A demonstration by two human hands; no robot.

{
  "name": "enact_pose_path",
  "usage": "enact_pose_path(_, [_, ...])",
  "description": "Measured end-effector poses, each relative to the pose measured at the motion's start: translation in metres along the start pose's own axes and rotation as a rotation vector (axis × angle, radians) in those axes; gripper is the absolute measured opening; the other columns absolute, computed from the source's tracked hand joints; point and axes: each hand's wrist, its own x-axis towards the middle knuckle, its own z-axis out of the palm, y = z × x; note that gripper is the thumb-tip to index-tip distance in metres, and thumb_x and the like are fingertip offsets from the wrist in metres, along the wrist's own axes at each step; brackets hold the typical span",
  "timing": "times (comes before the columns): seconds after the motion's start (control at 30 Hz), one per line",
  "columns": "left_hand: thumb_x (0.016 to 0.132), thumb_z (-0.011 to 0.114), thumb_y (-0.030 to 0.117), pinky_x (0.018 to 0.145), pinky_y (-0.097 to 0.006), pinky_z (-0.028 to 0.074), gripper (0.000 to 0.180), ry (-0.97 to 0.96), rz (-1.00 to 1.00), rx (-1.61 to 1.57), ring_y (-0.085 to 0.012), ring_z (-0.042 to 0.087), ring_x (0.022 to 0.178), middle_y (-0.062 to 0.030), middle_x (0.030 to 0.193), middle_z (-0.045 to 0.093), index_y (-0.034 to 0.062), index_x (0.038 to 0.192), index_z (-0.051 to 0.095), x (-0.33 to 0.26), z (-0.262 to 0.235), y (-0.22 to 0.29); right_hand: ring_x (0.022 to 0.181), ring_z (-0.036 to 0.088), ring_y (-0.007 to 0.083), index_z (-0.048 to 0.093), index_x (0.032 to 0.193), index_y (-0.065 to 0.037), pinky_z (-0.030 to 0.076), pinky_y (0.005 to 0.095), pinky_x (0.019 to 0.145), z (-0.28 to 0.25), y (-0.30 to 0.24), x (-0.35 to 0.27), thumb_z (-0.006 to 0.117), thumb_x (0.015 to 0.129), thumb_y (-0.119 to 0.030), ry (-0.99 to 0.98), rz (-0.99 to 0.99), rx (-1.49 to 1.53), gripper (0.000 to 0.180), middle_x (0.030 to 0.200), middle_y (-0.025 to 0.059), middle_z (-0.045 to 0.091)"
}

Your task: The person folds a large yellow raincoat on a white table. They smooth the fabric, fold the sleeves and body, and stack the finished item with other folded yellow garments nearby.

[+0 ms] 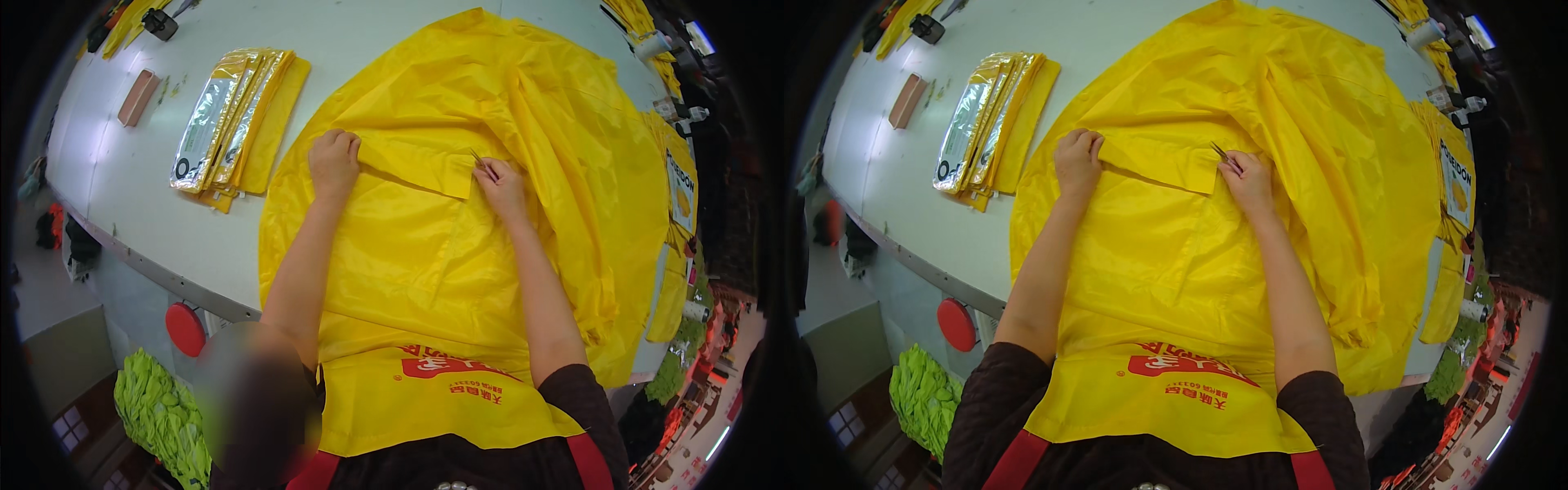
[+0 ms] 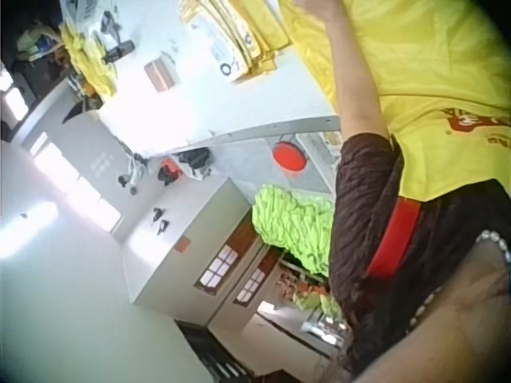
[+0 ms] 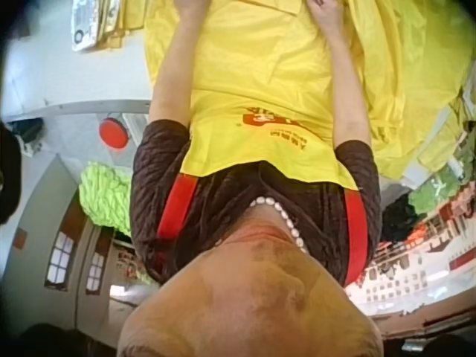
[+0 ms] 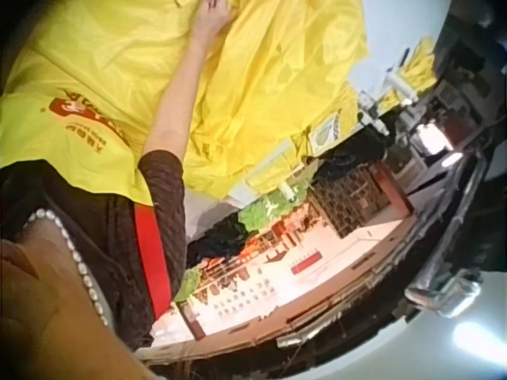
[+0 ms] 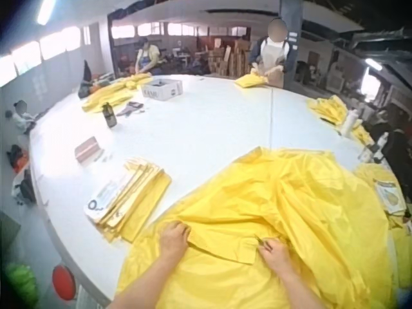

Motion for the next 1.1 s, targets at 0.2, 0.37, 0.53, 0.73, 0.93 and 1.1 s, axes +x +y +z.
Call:
enact_pose_path(0.2, [0.082, 0.055, 0.010, 0.071, -0.039, 0.042, 0.009, 0.115, -0.162, -0.179, -0.0316, 0.052, 0.080, -0.0139, 0.083, 0.056, 0.0010, 0.080, 0.054, -0.002, 0.002, -0.015, 0.065, 0.057, 0.0188, 0.061, 0.096, -0.006, 0.045, 0.0300, 0.057, 0.003, -0.029, -0.011, 0.070, 0.070, -0.015, -0.260, -0.123, -0.120, 0.029, 0.074, 0.0076, 0.058])
enact_pose_path(0.37, [0.083, 0.054, 0.009, 0.072, -0.037, 0.043, 0.009, 0.131, -0.214, -0.285, -0.0314, 0.053, 0.080, -0.0144, 0.085, 0.055, -0.0001, 0.083, 0.054, 0.000, -0.004, -0.010, 0.066, 0.059, 0.0246, 0.060, 0.086, -0.006, 0.047, 0.0340, 0.059, 0.015, -0.019, -0.012, 0.068, 0.070, -0.016, -0.088, -0.289, -0.263, 0.021, 0.073, 0.0077, 0.059])
enact_pose_path(0.53, [0.080, 0.056, 0.007, 0.071, -0.036, 0.044, 0.008, 0.127, -0.190, -0.295, -0.0305, 0.055, 0.082, -0.0144, 0.086, 0.058, 0.0002, 0.083, 0.059, -0.004, -0.001, -0.014, 0.061, 0.057, 0.0283, 0.058, 0.076, -0.002, 0.043, 0.0370, 0.057, 0.019, -0.024, 0.012, 0.060, 0.078, -0.028, -0.189, 0.187, -0.240, 0.026, 0.064, 0.0128, 0.056])
enact_pose_path(0.73, [0.075, 0.061, 0.005, 0.075, -0.034, 0.045, 0.009, -0.009, -0.173, -0.334, -0.0292, 0.057, 0.085, -0.0136, 0.089, 0.060, 0.0010, 0.083, 0.062, -0.005, -0.006, -0.013, 0.053, 0.048, 0.0229, 0.056, 0.071, 0.001, 0.038, 0.0354, 0.054, 0.013, -0.005, 0.042, 0.056, 0.080, -0.035, -0.360, 0.329, -0.129, 0.037, 0.057, 0.0122, 0.051])
enact_pose_path(0.93, [0.075, 0.064, 0.006, 0.088, -0.033, 0.043, 0.018, -0.202, -0.049, -0.347, -0.0277, 0.053, 0.104, -0.0147, 0.111, 0.056, 0.0027, 0.093, 0.065, -0.014, -0.028, -0.019, 0.053, 0.046, 0.0230, 0.054, 0.070, 0.002, 0.037, 0.0352, 0.053, 0.016, 0.000, 0.037, 0.057, 0.081, -0.036, -0.262, 0.229, -0.183, 0.039, 0.058, 0.0137, 0.051])
enact_pose_path(1.1, [0.075, 0.067, 0.010, 0.090, -0.034, 0.042, 0.023, -0.223, 0.009, -0.315, -0.0284, 0.052, 0.106, -0.0145, 0.115, 0.055, 0.0043, 0.097, 0.065, -0.020, -0.027, -0.023, 0.052, 0.044, 0.0215, 0.055, 0.073, 0.001, 0.037, 0.0337, 0.053, 0.019, -0.005, 0.028, 0.058, 0.082, -0.033, -0.189, 0.234, -0.151, 0.036, 0.057, 0.0119, 0.050])
